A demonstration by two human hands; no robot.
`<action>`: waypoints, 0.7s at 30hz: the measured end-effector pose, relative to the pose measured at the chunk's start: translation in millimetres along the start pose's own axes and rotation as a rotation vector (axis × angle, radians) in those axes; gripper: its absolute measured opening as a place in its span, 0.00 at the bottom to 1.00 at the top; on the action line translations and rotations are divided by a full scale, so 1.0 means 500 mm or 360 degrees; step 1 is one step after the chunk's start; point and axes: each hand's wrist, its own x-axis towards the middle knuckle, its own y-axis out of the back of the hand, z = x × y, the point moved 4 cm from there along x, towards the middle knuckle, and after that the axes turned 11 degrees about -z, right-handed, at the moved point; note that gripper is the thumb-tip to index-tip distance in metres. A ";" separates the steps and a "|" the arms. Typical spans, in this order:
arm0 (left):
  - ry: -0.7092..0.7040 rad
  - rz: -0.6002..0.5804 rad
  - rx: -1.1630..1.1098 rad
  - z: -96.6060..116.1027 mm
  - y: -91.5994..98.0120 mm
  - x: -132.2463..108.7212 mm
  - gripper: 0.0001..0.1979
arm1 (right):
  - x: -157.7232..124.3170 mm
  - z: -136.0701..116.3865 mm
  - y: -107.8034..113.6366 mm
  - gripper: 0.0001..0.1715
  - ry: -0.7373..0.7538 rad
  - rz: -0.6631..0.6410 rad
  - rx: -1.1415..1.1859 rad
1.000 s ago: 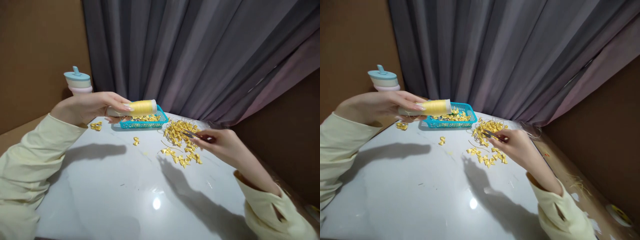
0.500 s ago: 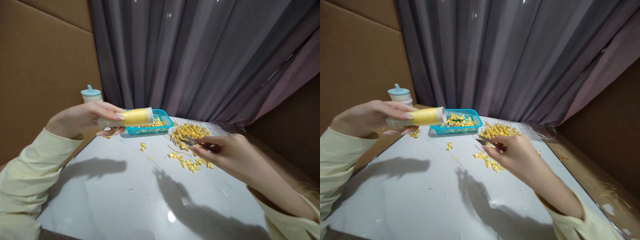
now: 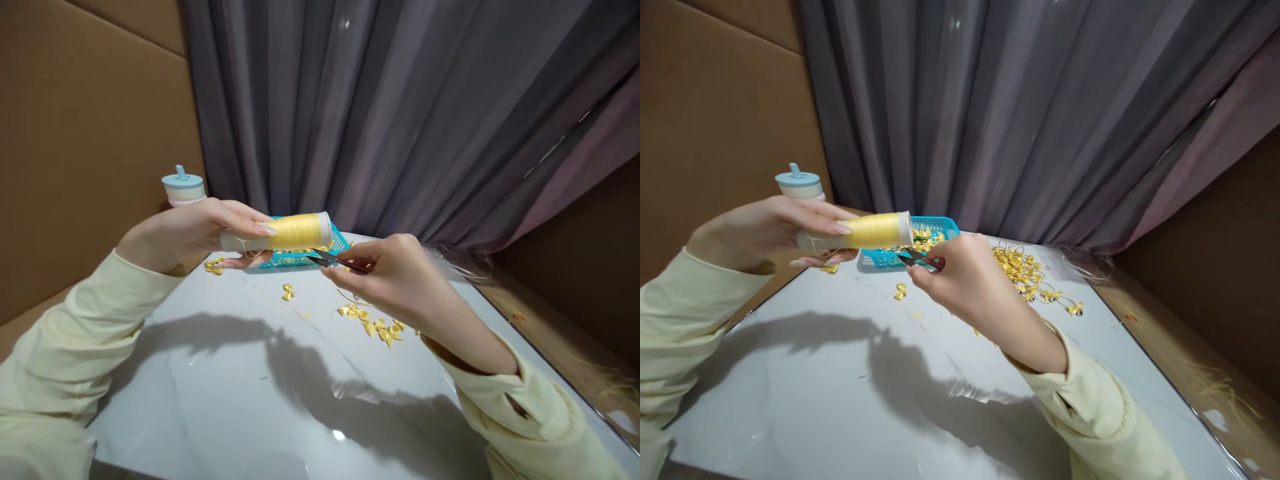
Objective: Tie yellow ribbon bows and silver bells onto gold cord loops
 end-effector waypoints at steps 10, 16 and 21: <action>-0.0082 -0.0042 -0.0073 0.008 -0.014 0.018 0.09 | 0.050 0.022 -0.026 0.17 0.0007 -0.0166 0.0216; -0.0034 -0.0094 -0.0355 -0.022 -0.002 0.039 0.12 | 0.005 0.053 -0.021 0.17 -0.0070 -0.0175 0.0054; -0.0034 -0.0142 -0.0407 -0.028 -0.006 0.048 0.12 | -0.019 0.058 -0.020 0.20 -0.0146 -0.0160 -0.0023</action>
